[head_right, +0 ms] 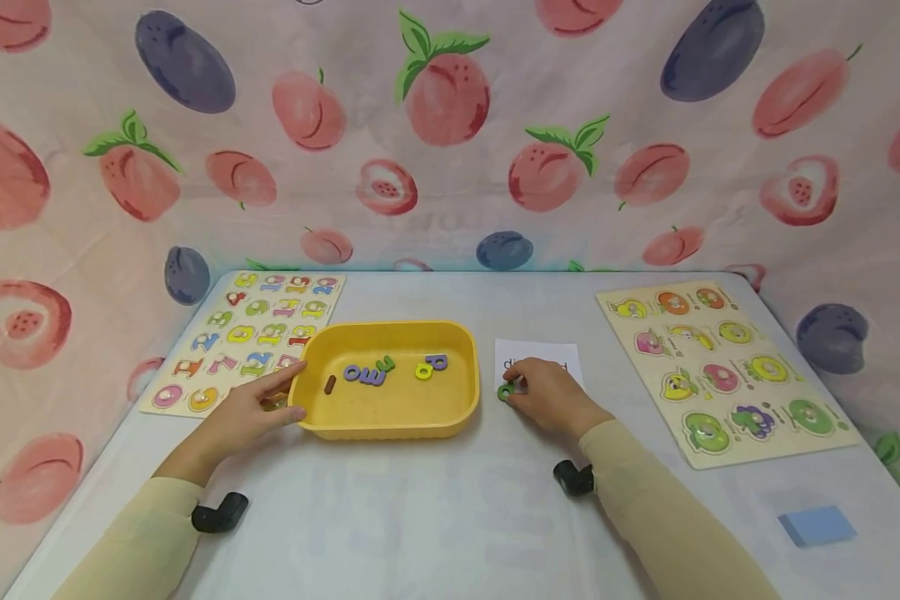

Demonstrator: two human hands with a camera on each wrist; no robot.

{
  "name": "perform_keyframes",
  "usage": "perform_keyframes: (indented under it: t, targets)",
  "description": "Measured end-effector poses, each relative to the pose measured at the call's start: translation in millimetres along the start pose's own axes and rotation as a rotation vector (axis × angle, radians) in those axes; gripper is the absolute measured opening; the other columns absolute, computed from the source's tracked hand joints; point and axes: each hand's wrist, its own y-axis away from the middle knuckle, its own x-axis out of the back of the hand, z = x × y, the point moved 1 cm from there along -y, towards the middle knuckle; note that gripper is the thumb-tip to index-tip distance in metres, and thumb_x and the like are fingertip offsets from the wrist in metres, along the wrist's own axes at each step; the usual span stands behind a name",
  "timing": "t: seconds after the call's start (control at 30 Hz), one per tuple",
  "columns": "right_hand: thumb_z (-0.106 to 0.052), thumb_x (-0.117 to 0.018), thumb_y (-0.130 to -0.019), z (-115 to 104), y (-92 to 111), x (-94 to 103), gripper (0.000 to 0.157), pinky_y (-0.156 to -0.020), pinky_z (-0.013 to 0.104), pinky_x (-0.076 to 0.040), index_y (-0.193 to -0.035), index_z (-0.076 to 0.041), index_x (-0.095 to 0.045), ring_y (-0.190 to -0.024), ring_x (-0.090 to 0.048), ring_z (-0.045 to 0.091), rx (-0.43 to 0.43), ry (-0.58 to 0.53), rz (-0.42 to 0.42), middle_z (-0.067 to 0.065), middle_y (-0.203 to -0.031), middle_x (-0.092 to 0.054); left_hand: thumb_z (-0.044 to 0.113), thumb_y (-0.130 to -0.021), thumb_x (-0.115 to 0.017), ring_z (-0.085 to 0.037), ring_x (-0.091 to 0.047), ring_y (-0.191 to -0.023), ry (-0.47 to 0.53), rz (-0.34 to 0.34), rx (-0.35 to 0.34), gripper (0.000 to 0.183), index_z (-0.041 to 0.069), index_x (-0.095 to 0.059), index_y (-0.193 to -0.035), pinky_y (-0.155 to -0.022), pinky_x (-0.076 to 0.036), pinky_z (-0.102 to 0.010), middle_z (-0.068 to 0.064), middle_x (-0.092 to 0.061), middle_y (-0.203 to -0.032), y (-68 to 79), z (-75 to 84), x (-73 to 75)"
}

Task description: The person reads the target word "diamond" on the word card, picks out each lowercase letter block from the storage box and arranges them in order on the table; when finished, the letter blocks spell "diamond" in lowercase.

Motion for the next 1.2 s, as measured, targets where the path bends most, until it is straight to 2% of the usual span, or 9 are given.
perform_keyframes:
  t: [0.97, 1.2]
  targets:
    - [-0.018, -0.072, -0.092, -3, -2, 1.2, 0.031, -0.097, 0.047, -0.051, -0.120, -0.006, -0.067, -0.104, -0.057, 0.028, -0.034, 0.030, -0.021, 0.009, -0.114, -0.065, 0.045, -0.087, -0.076, -0.037, -0.044, -0.134, 0.008, 0.003, -0.013, 0.079, 0.025, -0.041, -0.155, -0.108, -0.036, -0.060, -0.016, -0.052, -0.146, -0.8, -1.9, 0.4]
    - [-0.020, -0.069, -0.093, -5, 0, 11.3, 0.041, -0.099, 0.050, -0.050, -0.132, -0.006, -0.063, -0.112, -0.058, 0.032, -0.038, 0.018, -0.018, 0.013, -0.127, -0.063, 0.046, -0.087, -0.076, -0.038, -0.044, -0.135, 0.019, 0.001, -0.009, 0.080, 0.026, -0.040, -0.155, -0.108, -0.037, -0.059, -0.015, -0.053, -0.145, -0.7, -1.5, 0.0]
